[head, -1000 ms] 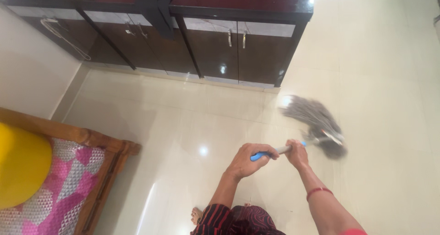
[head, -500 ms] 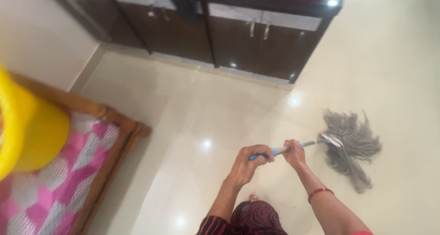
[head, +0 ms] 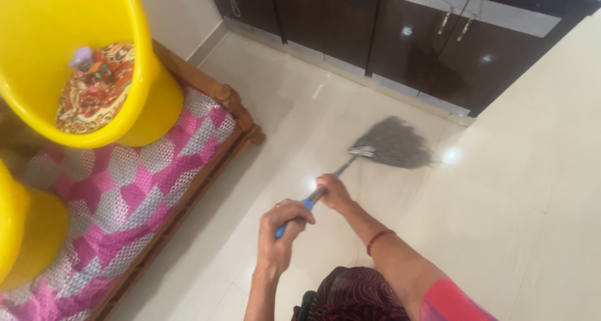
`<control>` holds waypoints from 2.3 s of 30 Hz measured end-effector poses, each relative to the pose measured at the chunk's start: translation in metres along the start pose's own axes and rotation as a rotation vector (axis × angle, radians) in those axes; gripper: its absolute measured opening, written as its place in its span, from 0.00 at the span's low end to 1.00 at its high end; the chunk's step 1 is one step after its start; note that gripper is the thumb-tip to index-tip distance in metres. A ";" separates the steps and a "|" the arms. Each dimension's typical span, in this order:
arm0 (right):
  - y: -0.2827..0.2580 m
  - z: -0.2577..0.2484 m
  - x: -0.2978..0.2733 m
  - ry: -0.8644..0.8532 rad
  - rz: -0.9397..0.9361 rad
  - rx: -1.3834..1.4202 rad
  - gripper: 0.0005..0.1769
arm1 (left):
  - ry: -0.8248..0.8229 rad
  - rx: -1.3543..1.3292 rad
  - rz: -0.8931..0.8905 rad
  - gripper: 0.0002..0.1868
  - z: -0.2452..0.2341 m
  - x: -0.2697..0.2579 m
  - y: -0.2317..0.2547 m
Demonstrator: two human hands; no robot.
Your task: The person is mopping the tiled floor using a string mop, moving it back and forth across various sections of the room and around furniture.
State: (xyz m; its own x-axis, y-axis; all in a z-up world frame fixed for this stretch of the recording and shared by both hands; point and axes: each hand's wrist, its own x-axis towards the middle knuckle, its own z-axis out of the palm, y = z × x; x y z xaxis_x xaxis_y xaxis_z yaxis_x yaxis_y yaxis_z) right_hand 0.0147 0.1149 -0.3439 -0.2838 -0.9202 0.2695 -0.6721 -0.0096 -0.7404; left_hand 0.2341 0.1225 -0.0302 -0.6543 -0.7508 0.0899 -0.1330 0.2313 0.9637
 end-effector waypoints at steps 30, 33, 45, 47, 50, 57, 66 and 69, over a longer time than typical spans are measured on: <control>0.203 -0.323 -0.196 0.273 0.156 -0.110 0.14 | -0.374 -0.259 0.304 0.19 0.352 0.060 0.062; 0.253 -0.355 -0.223 0.269 0.210 -0.135 0.16 | -0.451 -0.254 0.258 0.18 0.405 0.058 0.063; 0.303 -0.429 -0.225 0.213 0.218 -0.146 0.12 | -0.399 -0.123 0.261 0.16 0.488 0.076 0.078; 0.273 -0.429 -0.227 0.258 0.243 -0.109 0.11 | -0.420 -0.154 0.183 0.18 0.479 0.074 0.096; 0.236 -0.429 -0.234 0.309 0.276 -0.054 0.11 | -0.451 -0.257 0.068 0.20 0.469 0.075 0.113; 0.282 -0.414 -0.226 0.357 0.249 -0.054 0.09 | -0.328 -0.448 -0.029 0.18 0.482 0.084 0.075; 0.323 -0.435 -0.240 0.275 0.212 -0.163 0.12 | -0.492 -0.165 0.165 0.18 0.502 0.083 0.076; 0.275 -0.427 -0.241 0.409 0.122 -0.046 0.09 | -0.524 -0.203 0.123 0.19 0.480 0.091 0.115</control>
State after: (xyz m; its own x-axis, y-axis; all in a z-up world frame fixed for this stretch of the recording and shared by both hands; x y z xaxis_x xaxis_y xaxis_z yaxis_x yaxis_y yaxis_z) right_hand -0.3937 0.5013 -0.3495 -0.6048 -0.6827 0.4101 -0.6440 0.1163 -0.7561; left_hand -0.1976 0.3780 -0.0317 -0.9443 -0.3072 0.1181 0.0792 0.1359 0.9875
